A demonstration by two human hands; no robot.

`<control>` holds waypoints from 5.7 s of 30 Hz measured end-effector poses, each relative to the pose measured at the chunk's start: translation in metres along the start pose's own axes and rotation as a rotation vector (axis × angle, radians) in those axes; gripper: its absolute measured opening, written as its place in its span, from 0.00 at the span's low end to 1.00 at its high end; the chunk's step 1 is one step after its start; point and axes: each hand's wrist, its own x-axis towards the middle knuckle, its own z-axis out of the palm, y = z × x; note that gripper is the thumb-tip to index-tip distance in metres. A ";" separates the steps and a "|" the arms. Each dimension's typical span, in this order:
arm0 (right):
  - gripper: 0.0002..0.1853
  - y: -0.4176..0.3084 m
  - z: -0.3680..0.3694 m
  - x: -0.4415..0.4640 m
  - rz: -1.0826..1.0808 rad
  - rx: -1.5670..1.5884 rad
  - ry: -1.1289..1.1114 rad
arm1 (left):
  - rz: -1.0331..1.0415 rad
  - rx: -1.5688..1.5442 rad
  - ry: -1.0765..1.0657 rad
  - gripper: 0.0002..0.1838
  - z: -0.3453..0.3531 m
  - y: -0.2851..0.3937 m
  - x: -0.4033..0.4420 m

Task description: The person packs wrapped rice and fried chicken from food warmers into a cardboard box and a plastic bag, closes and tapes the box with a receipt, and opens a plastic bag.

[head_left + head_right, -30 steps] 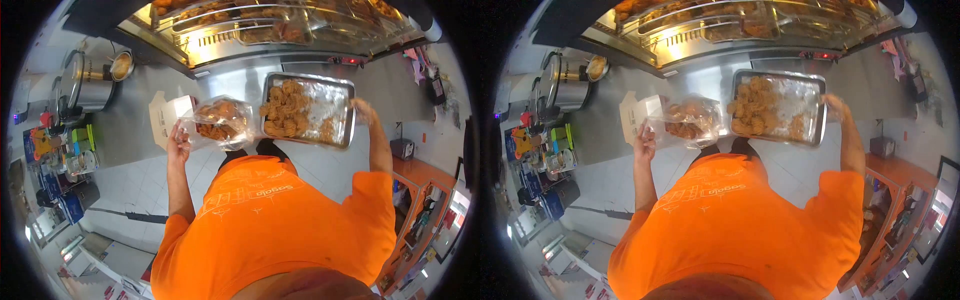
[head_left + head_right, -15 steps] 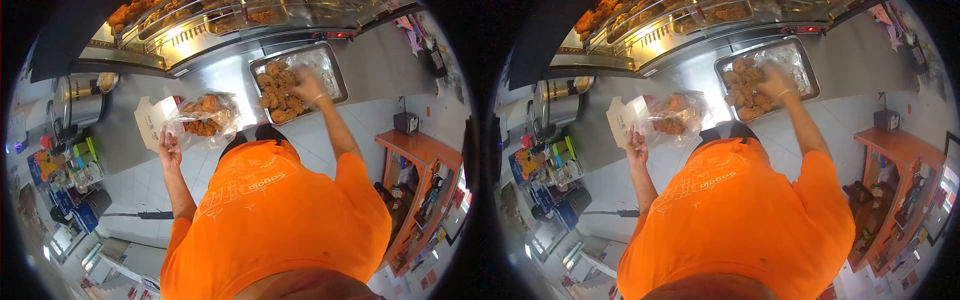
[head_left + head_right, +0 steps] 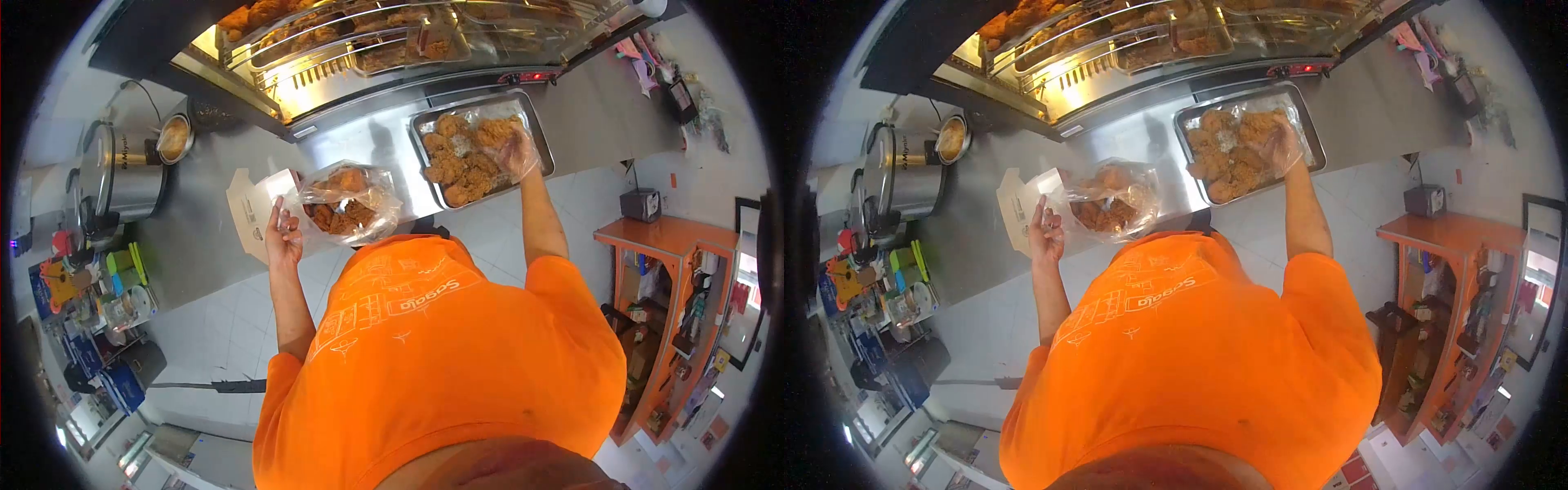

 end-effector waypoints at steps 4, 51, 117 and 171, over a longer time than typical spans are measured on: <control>0.20 0.038 0.009 0.019 -0.004 0.294 0.083 | -0.007 0.078 0.019 0.21 0.001 0.001 0.000; 0.48 0.102 0.091 0.050 -0.071 -1.741 0.409 | -0.236 0.019 -0.086 0.17 -0.007 -0.005 0.024; 0.30 0.096 0.116 -0.023 -0.502 -1.871 0.433 | -0.182 0.047 -0.166 0.14 -0.033 -0.041 -0.013; 0.36 0.078 0.292 0.119 -0.855 -0.706 -0.263 | -0.212 0.001 -0.118 0.14 -0.001 -0.052 -0.029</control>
